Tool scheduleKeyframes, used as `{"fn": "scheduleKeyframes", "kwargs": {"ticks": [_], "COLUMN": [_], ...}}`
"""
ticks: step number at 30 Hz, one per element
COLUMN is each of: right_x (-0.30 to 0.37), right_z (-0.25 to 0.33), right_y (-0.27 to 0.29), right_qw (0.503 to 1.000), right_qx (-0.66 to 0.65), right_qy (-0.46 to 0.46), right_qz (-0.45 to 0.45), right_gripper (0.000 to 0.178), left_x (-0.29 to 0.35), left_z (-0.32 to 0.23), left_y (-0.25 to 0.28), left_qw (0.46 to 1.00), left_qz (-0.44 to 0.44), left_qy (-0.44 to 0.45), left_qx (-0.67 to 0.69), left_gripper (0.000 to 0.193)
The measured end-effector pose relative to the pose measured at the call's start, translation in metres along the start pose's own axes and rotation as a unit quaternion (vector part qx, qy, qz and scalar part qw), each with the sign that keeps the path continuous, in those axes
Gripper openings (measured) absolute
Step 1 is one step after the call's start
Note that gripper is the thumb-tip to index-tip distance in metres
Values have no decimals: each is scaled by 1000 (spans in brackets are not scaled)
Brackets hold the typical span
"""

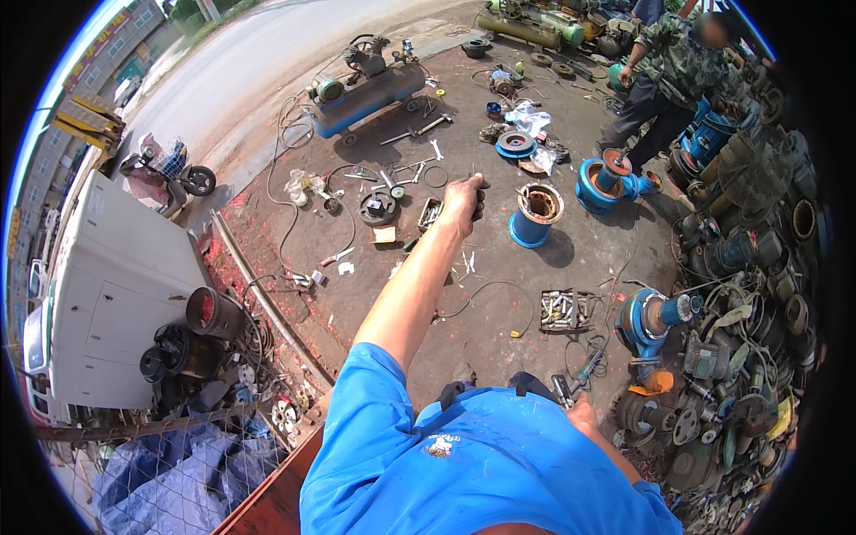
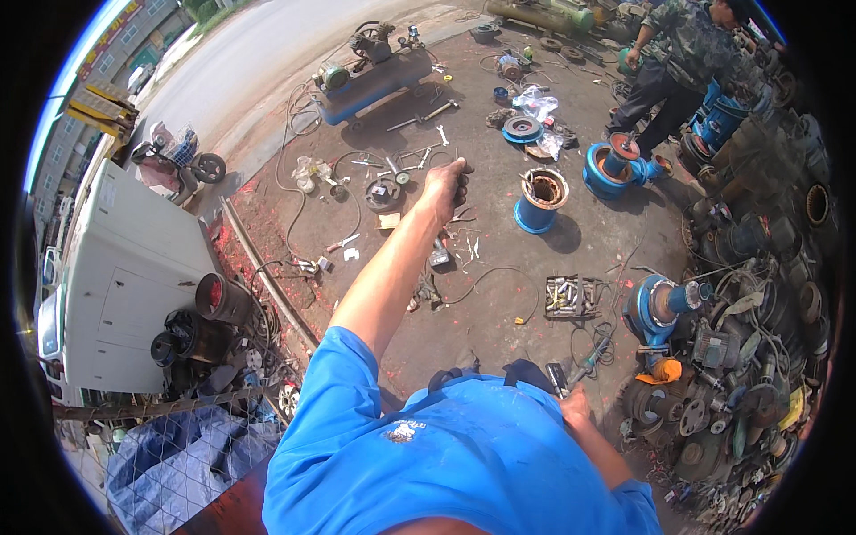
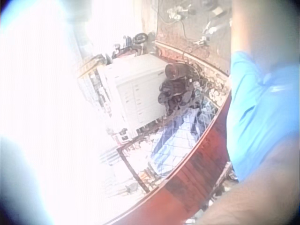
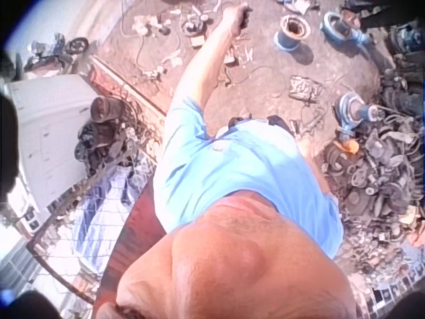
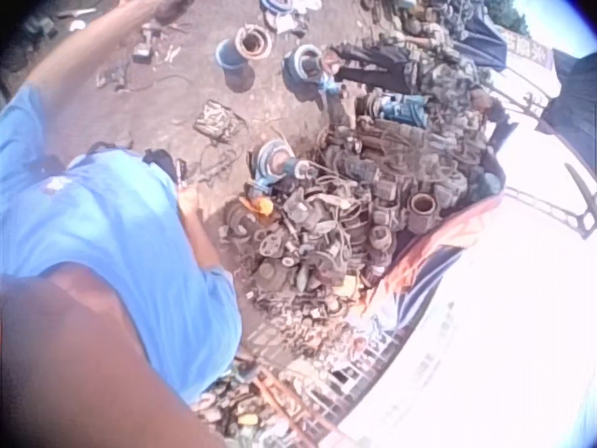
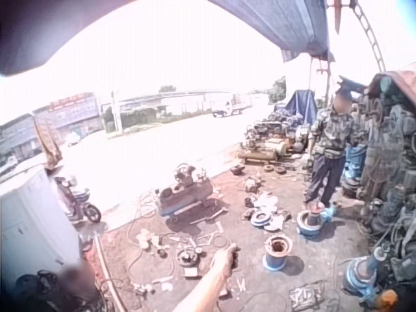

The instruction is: The person uses a hammer and wrench to adjust and tighten components on a motor assembly. They then walk through a scrap yard, pick up a small metal part, and return to the motor to continue working on it.

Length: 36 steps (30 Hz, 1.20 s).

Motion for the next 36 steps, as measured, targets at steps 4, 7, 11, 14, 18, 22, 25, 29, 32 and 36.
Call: {"fn": "scheduleKeyframes", "kwargs": {"ticks": [4,7,11,14,18,22,25,29,32,36], "right_x": [-6,-5,-2,-35,-60,-117,-171,-231,-255,-251], "right_z": [-9,-17,9,23,73,104,98,59,15,-15], "right_y": [10,30,44,28,34,74,98,137,163,149], "right_qw": [999,998,994,991,995,997,995,981,967,970], "right_qx": [-1,13,47,47,22,4,-80,-142,-121,-75], "right_qy": [-13,36,31,64,37,44,-23,-134,-212,-232], "right_qz": [33,54,96,106,86,67,58,-24,-77,12], "right_gripper": [86,89,81,74,68,76,72,73,71,70], "left_x": [-6,-11,-13,-26,-29,-40,-36,-46,-48,-54], "left_z": [13,29,60,98,143,202,224,274,293,313], "left_y": [39,52,57,60,17,-2,-47,-96,-145,-178], "left_qw": [999,997,997,996,988,978,953,879,812,713], "left_qz": [-31,-66,-74,-56,12,81,123,264,360,506], "left_qy": [1,-15,35,65,138,178,232,302,306,218], "left_qx": [24,22,8,-4,-74,-73,-149,-258,-342,-434], "left_gripper": [25,23,22,23,20,21,22,18,19,27]}}
Point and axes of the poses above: each hand's wrist, its own x-axis away from the middle knuckle, its own y-axis out of the back of the hand, z = x × y, the point moved 2 cm from there along -x, towards the middle knuckle, and after that the axes turned 9 degrees about -y, right-handed, at the moved point
